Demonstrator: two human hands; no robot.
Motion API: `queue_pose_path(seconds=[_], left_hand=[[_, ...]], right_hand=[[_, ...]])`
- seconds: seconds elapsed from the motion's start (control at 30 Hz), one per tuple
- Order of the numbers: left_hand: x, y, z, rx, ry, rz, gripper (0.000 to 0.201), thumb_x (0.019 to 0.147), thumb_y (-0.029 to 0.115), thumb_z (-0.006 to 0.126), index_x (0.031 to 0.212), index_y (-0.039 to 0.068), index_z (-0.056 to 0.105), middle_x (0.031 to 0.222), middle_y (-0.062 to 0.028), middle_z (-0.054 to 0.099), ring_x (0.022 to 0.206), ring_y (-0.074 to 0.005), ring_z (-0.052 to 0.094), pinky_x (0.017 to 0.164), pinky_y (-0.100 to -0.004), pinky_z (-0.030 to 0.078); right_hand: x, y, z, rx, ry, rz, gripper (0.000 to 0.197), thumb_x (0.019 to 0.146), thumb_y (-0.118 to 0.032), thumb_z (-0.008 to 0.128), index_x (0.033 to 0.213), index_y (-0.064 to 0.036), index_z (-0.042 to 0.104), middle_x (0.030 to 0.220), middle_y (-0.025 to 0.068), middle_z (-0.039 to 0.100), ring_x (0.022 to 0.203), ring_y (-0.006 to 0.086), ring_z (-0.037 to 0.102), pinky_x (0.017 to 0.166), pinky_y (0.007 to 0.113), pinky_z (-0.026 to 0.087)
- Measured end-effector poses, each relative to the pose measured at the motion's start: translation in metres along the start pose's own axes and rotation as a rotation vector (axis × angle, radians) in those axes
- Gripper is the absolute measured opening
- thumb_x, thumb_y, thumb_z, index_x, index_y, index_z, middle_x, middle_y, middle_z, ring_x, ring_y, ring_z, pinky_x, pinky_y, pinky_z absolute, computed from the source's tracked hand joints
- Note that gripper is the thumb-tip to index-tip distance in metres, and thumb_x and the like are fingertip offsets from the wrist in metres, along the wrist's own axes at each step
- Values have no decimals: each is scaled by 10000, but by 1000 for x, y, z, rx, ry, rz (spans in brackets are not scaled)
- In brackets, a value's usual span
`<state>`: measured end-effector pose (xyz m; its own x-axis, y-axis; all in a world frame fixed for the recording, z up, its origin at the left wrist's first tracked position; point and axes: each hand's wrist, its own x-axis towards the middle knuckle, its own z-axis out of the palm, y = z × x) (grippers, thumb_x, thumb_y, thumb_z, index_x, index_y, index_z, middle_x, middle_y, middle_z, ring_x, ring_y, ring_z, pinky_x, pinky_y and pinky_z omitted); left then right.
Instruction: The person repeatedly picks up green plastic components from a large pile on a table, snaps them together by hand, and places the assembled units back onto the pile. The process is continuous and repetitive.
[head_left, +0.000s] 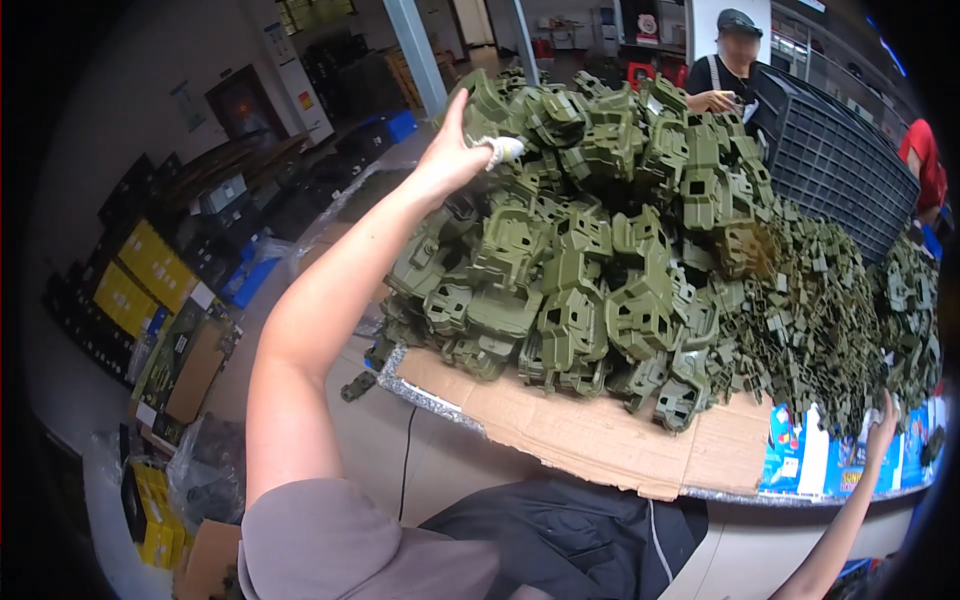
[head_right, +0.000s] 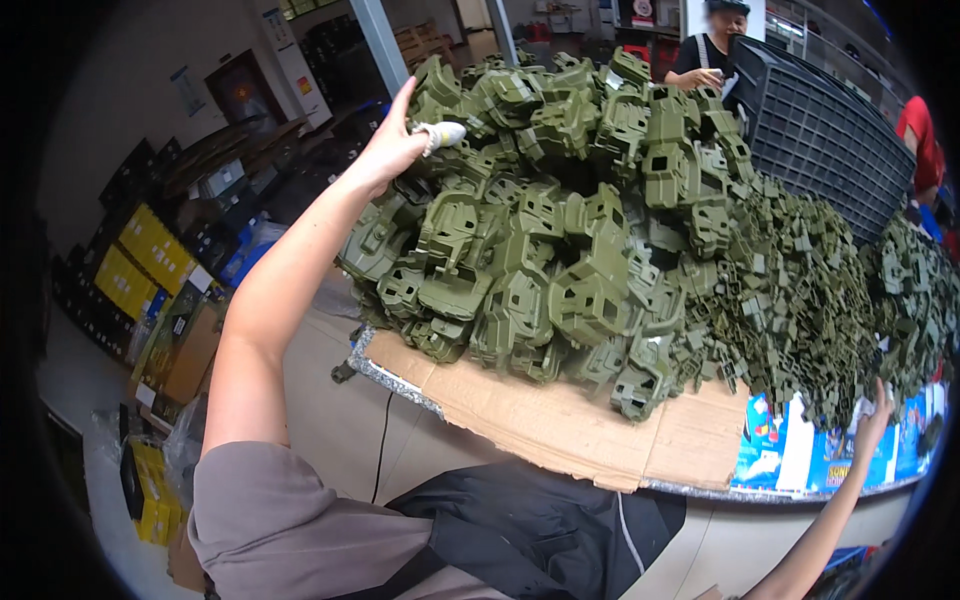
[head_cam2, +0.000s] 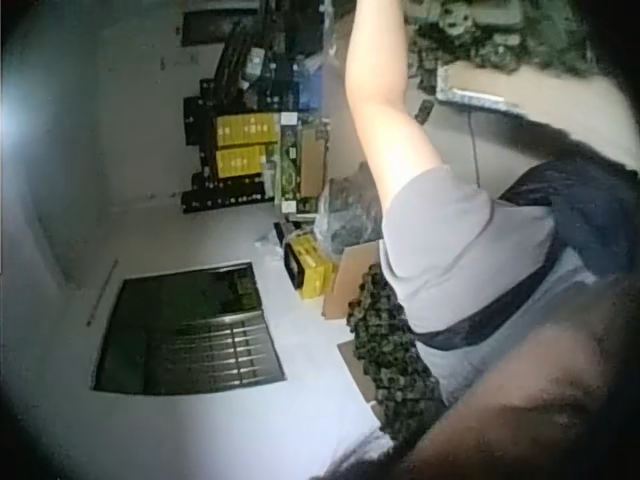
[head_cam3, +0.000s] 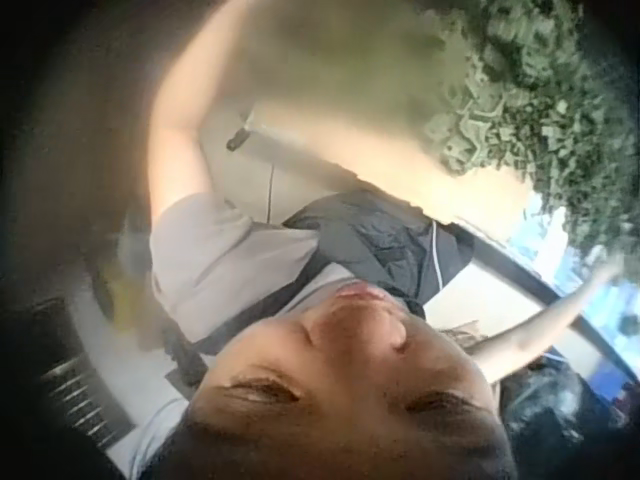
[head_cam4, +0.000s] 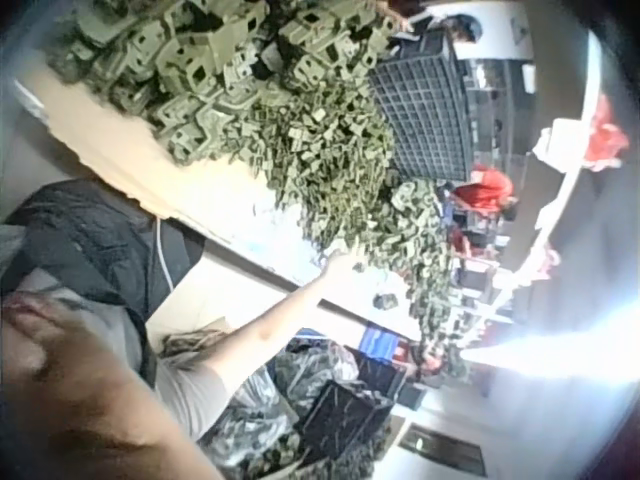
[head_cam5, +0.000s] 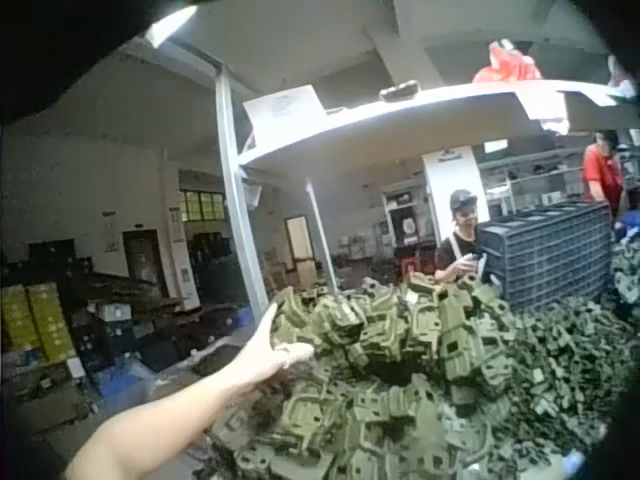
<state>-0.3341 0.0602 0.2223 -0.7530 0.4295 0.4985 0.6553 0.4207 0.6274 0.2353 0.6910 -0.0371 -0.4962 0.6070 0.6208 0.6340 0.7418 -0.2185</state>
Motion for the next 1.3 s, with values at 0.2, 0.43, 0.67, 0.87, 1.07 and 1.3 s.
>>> queue_pose_path(seconds=[0.2,0.43,0.67,0.87,1.07,1.3], left_hand=[[-18,17,14,-413,55,295,876,709,-20,686,1430,152,218,1202,-155,475,1024,-209,551,875,-308,449],[-157,112,9,272,-228,1436,496,670,173,705,1128,317,582,1088,-63,554,1097,-243,497,995,-442,353],[-217,101,56,187,-447,1732,438,844,134,506,1208,378,489,1206,16,517,1177,-176,446,1050,-474,284],[-313,73,107,-952,-815,159,1417,562,180,867,1375,218,-293,1452,-179,143,1307,-344,264,1040,-477,291],[-327,61,128,-974,-844,217,1348,636,59,792,1344,214,-345,1450,-197,90,1305,-324,271,1029,-438,310],[-306,25,103,-873,-687,-33,1264,656,67,790,1390,205,-230,1303,-189,348,1142,-301,479,928,-443,450]], right_hand=[[-61,-190,-101,356,-226,-11,724,518,188,366,1195,-3,536,1204,159,545,1189,290,475,1038,339,312],[-96,-436,-219,856,-53,-395,614,772,-156,678,1303,13,418,1285,160,499,1196,270,468,988,392,360],[-161,-464,-201,944,-737,-283,829,769,-226,704,1422,-88,212,1251,223,468,1152,385,471,937,390,405],[-222,-489,-147,1137,-463,-72,911,801,-207,666,1444,-17,48,1446,224,223,1337,304,269,1081,362,230],[-227,-476,-151,910,-616,-91,892,779,-139,632,1432,15,44,1419,271,242,1288,373,332,1054,366,290],[-175,-400,-175,494,-161,94,802,694,-67,647,1395,10,266,1308,218,447,1189,332,467,982,357,373]])
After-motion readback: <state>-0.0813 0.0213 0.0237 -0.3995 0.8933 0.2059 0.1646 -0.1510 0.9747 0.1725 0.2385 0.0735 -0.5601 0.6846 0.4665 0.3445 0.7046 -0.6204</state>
